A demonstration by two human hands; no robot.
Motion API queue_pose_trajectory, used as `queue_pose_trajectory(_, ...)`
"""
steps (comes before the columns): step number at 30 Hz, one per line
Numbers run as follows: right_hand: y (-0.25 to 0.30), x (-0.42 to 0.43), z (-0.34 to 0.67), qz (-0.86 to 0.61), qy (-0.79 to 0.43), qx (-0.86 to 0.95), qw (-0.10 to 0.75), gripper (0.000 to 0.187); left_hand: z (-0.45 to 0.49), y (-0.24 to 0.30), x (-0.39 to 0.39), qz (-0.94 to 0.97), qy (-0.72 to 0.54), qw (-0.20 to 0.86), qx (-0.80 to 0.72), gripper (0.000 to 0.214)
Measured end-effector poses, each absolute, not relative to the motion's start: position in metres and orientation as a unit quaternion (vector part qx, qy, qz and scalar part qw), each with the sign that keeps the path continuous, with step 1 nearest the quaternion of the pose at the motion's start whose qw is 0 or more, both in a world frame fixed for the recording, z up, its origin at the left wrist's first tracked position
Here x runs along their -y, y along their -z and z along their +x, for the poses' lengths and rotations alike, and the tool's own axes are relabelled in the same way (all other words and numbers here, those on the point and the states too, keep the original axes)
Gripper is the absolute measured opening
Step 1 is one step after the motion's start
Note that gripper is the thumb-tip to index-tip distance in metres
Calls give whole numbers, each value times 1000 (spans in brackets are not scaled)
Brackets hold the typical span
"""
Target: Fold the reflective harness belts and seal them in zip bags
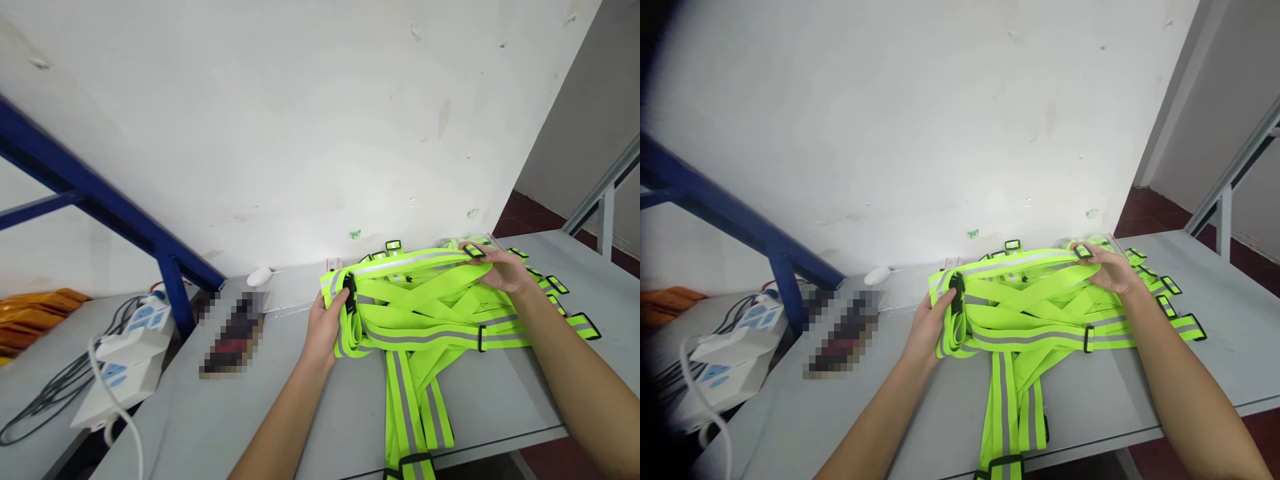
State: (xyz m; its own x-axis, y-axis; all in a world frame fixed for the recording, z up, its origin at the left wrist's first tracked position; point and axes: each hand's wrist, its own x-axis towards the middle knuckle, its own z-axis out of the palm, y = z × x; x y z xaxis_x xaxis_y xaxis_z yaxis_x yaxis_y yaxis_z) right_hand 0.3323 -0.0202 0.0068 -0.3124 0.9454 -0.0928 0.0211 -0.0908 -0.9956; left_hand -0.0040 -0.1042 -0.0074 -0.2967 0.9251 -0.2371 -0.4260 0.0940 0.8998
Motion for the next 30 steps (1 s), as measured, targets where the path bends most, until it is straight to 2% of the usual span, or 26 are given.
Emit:
queue_pose_trajectory(4, -7, 17, 329, -459, -555, 578, 384, 38, -5, 10, 102, 246, -635, 512, -524, 46)
queue_pose_trajectory(6, -9, 16, 322, -482, -511, 617, 355, 39, -7, 11, 101, 245, -637, 506, -528, 44)
queue_pose_trajectory(11, -16, 19, 318, -533, -382, 722, 220, 43, -13, 14, 98, 214, -630, 571, -481, 41)
queue_pose_trajectory(15, -15, 20, 316, -514, -319, 786, 126, 44, -15, 19, 97, 213, -608, 634, -428, 40)
queue_pose_trajectory(17, -9, 20, 307, -504, -266, 809, 142, 42, -13, 20, 98, 222, -607, 631, -429, 40)
queue_pose_trajectory(20, -1, 25, 281, -501, -216, 801, 248, 41, -8, 20, 103, 252, -602, 615, -443, 42)
queue_pose_trajectory(22, 0, 33, 258, -471, -252, 779, 327, 39, -5, 19, 107, 276, -584, 623, -441, 46)
queue_pose_trajectory(24, -4, 42, 235, -433, -294, 768, 369, 36, -2, 19, 112, 303, -562, 637, -431, 50)
queue_pose_trajectory(27, -14, 52, 208, -383, -366, 778, 338, 35, -1, 20, 117, 341, -531, 648, -427, 53)
queue_pose_trajectory(30, -23, 55, 194, -355, -383, 802, 290, 29, 0, 22, 118, 366, -512, 649, -428, 55)
